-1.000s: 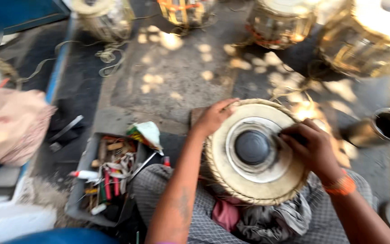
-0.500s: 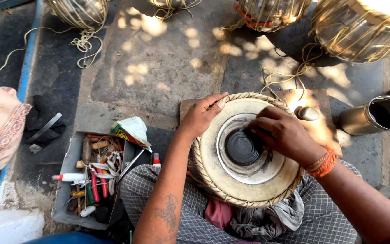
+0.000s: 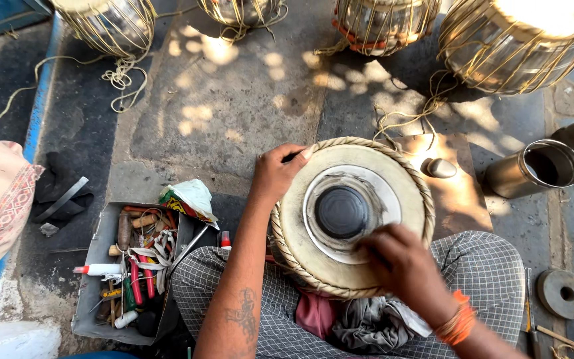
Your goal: The person sits cross-legged on the ground with a tabla drum head on their lap and works a black paste layer on the drumhead center, pressing and smoothing it with their fingers. They occasionally wipe the surface with a cloth, dip a finger into a metal cup of liquid, and continue shaping the paste.
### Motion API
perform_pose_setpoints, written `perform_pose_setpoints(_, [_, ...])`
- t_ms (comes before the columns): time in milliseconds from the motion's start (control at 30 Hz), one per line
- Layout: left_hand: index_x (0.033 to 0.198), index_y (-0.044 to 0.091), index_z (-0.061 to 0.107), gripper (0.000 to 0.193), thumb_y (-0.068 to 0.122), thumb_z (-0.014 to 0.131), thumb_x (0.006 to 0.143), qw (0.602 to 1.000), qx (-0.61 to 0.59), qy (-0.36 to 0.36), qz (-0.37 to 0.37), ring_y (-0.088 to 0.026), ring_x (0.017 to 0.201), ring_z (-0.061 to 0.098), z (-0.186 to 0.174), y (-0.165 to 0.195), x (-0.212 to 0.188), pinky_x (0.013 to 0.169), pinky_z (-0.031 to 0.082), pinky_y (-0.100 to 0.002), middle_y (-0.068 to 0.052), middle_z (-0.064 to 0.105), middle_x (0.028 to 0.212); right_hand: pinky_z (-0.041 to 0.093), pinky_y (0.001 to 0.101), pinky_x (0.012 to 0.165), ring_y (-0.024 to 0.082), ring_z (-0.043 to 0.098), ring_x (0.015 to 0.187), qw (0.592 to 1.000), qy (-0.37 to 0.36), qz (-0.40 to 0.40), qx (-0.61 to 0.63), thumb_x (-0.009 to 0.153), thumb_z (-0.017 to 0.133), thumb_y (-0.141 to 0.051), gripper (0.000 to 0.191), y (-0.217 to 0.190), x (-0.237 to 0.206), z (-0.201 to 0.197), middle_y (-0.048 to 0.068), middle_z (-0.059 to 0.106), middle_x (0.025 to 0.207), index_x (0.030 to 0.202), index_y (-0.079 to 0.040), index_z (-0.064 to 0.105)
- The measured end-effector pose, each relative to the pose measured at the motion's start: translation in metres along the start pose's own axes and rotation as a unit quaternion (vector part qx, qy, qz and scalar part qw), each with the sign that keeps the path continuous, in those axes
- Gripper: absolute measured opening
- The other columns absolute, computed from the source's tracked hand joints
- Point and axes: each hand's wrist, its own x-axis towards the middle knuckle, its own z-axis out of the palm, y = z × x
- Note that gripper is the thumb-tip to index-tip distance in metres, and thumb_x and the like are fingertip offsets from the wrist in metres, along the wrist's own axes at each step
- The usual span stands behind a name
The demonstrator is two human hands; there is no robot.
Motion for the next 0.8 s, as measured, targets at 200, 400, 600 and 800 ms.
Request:
perform_pose_setpoints(200, [0.099,0.005,0.078,0.039,0.043,0.075,0.088,0.996,0.018,0.082,-0.018,-0.018,0.08,0.075,-0.024,-0.033,0.002,0.074,0.057,-0.033,-0.009,0.079,0.087,0.056,0.0377,0.075,0.028,0.07,0.089,0.995,0.057,-0.036,0.075,0.084,0.075,-0.009,0.016,-0.014,0.02,0.029,0.009,0.068,0.099,0.1,-0.009,0.074])
perform_pose_setpoints(400, [0.091,0.004,0.073,0.051,0.054,0.066,0.091,0.974,0.078,0.181,-0.109,-0.032,0.078,0.071,-0.033,-0.055,-0.029,0.073,0.054,-0.042,-0.016,0.074,0.083,0.057,0.0358,0.07,0.026,0.072,0.084,0.994,0.05,-0.049,0.089,0.085,0.075,-0.01,0.015,0.011,0.063,0.025,0.008,0.069,0.098,0.1,-0.01,0.075])
perform_pose_setpoints(600, [0.086,0.001,0.068,0.08,0.07,0.036,0.107,0.96,0.196,0.045,-0.198,-0.041,0.081,0.07,-0.03,-0.044,-0.033,0.076,0.052,-0.052,-0.025,0.069,0.082,0.058,0.0325,0.069,0.02,0.073,0.078,0.996,0.031,0.01,0.085,0.084,0.077,-0.014,0.014,0.047,0.06,-0.006,0.006,0.071,0.096,0.097,-0.01,0.077])
perform_pose_setpoints(800, [0.138,0.01,0.061,0.069,0.065,0.059,0.096,0.984,-0.151,-0.096,0.001,-0.026,0.124,0.064,0.008,-0.007,0.016,0.104,0.048,-0.038,-0.013,0.07,0.132,0.056,0.0317,0.069,0.019,0.072,0.077,0.997,0.057,0.035,0.027,0.083,0.077,-0.013,0.014,0.068,0.039,-0.021,0.005,0.071,0.094,0.097,-0.009,0.076])
